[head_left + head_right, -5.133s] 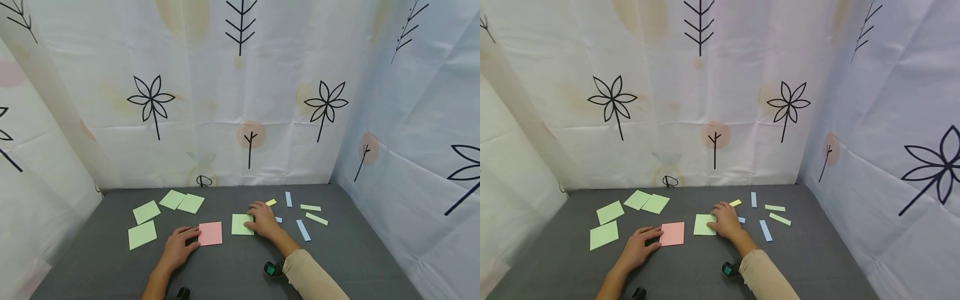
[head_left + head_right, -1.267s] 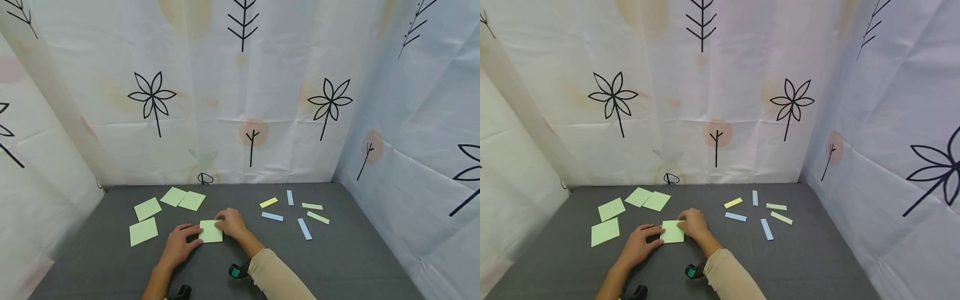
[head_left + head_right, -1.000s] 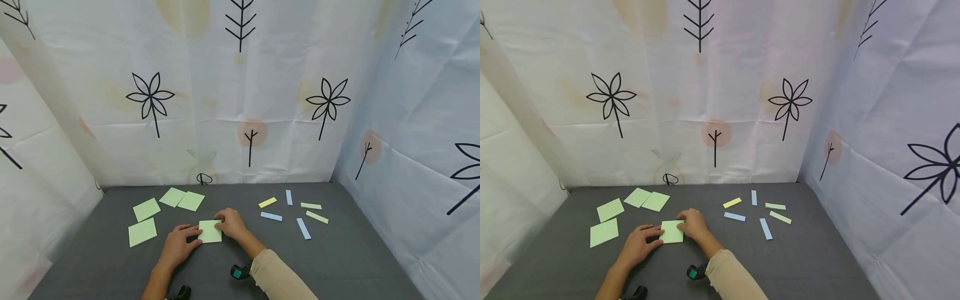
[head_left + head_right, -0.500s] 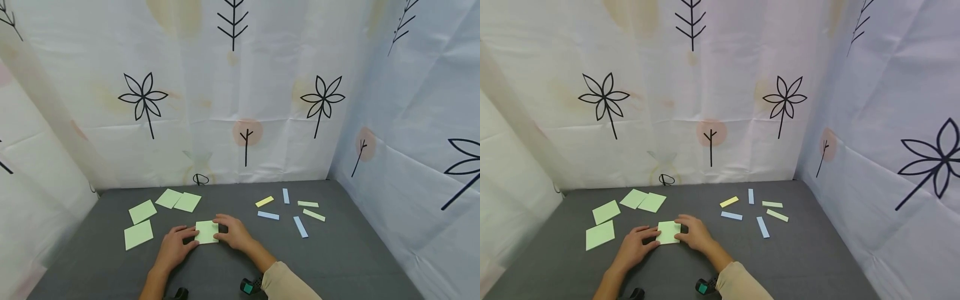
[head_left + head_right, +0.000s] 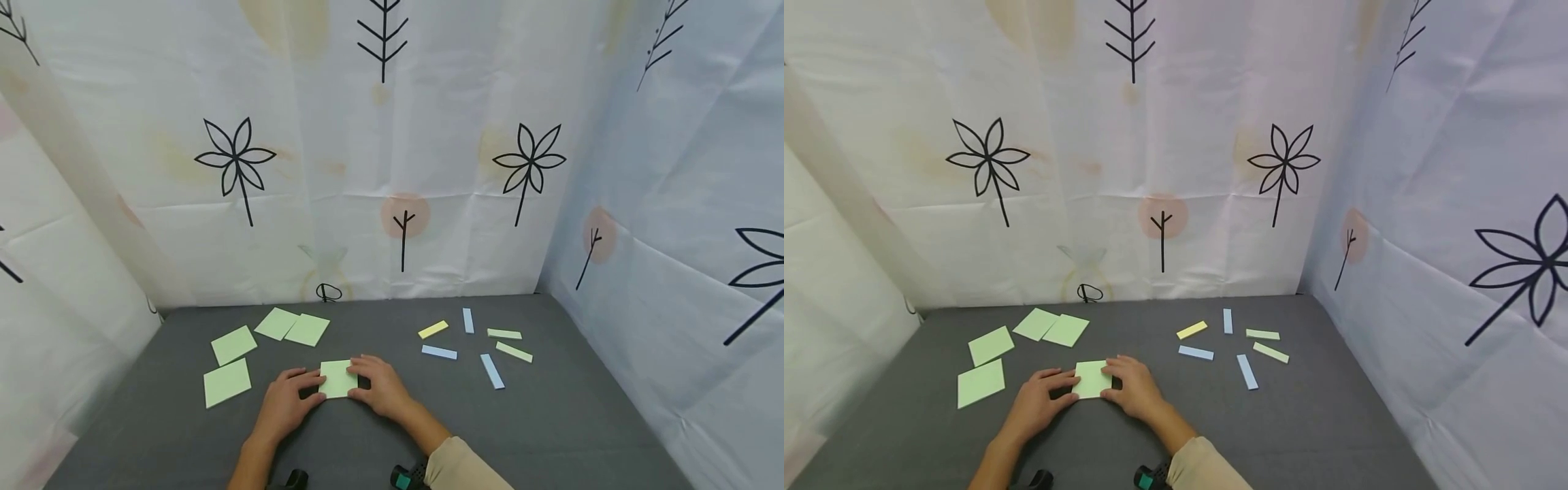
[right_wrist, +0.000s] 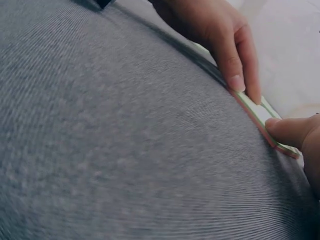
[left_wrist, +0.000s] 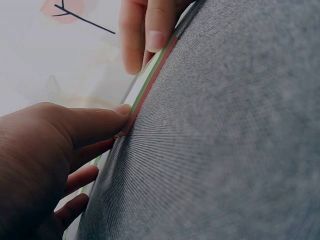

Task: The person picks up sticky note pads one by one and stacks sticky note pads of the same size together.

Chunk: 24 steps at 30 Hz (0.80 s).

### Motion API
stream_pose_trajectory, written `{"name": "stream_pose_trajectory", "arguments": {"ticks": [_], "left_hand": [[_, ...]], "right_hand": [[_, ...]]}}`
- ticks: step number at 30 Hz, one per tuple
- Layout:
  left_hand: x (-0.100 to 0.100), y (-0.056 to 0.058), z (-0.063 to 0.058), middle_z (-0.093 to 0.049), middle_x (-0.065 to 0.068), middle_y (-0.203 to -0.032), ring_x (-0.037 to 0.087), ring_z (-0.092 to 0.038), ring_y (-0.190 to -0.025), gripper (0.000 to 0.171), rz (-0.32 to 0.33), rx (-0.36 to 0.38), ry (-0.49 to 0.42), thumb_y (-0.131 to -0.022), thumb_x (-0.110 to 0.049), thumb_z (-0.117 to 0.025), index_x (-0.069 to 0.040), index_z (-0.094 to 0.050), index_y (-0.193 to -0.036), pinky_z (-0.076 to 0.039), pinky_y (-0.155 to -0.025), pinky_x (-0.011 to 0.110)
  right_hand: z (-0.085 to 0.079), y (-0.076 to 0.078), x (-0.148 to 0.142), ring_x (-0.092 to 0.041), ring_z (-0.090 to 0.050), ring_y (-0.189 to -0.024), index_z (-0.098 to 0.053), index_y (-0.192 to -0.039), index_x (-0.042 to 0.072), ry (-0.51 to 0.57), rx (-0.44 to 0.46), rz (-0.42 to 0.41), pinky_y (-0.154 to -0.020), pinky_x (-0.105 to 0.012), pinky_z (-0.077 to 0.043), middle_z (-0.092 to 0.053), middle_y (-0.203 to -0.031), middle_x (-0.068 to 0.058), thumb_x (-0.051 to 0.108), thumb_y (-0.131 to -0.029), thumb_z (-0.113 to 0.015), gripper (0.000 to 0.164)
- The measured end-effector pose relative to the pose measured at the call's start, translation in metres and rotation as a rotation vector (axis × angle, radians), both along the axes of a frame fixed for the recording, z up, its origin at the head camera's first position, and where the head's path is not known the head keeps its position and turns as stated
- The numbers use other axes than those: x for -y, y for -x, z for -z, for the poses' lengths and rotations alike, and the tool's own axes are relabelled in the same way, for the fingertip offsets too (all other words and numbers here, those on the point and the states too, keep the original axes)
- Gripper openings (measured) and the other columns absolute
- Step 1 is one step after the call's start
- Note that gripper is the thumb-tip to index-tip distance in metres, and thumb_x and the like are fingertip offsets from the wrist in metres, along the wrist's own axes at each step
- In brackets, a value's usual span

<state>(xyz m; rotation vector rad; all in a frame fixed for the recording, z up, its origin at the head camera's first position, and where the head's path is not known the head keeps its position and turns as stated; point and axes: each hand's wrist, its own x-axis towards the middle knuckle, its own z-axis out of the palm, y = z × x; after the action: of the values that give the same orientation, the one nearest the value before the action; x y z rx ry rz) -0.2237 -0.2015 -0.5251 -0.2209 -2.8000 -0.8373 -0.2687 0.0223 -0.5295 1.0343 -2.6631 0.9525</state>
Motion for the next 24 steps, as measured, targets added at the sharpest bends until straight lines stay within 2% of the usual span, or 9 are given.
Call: {"name": "stream_pose_trajectory", "arguments": {"ticks": [6,16,20,24], "left_hand": [[0.0,0.001,0.0,-0.066,0.001,-0.122,0.032,-0.05,-0.124,0.035,0.006,-0.006,0.005,-0.079,-0.024,-0.08,-0.016,-0.075,-0.112,-0.033,-0.098,0.062],[-0.001,0.001,-0.005,-0.067,0.002,-0.12,0.033,-0.05,-0.123,0.035,0.009,0.021,0.019,-0.078,-0.025,-0.081,-0.016,-0.075,-0.111,-0.033,-0.097,0.062],[0.001,0.005,-0.009,-0.068,0.005,-0.112,0.034,-0.054,-0.116,0.032,0.007,0.037,0.045,-0.077,-0.025,-0.082,-0.017,-0.076,-0.107,-0.037,-0.095,0.06],[0.003,0.014,-0.012,-0.069,0.004,-0.106,0.032,-0.059,-0.108,0.028,0.021,0.052,0.049,-0.081,-0.025,-0.079,-0.016,-0.075,-0.107,-0.042,-0.092,0.055]], "right_hand": [[0.002,-0.002,0.001,-0.025,-0.047,-0.13,-0.068,-0.122,0.009,-0.017,-0.006,0.02,-0.104,-0.045,-0.036,-0.059,-0.134,-0.006,0.027,-0.087,-0.074,0.039],[0.001,-0.003,0.0,-0.026,-0.049,-0.128,-0.069,-0.12,0.008,-0.017,-0.035,0.013,-0.104,-0.041,-0.037,-0.06,-0.131,-0.007,0.024,-0.088,-0.073,0.036],[-0.001,-0.003,0.0,-0.026,-0.049,-0.128,-0.069,-0.119,0.008,-0.017,-0.041,0.015,-0.104,-0.04,-0.037,-0.06,-0.131,-0.007,0.025,-0.088,-0.073,0.036],[-0.003,-0.004,0.0,-0.025,-0.049,-0.128,-0.07,-0.119,0.009,-0.012,-0.025,0.022,-0.104,-0.039,-0.037,-0.061,-0.13,-0.006,0.025,-0.088,-0.073,0.035]]}}
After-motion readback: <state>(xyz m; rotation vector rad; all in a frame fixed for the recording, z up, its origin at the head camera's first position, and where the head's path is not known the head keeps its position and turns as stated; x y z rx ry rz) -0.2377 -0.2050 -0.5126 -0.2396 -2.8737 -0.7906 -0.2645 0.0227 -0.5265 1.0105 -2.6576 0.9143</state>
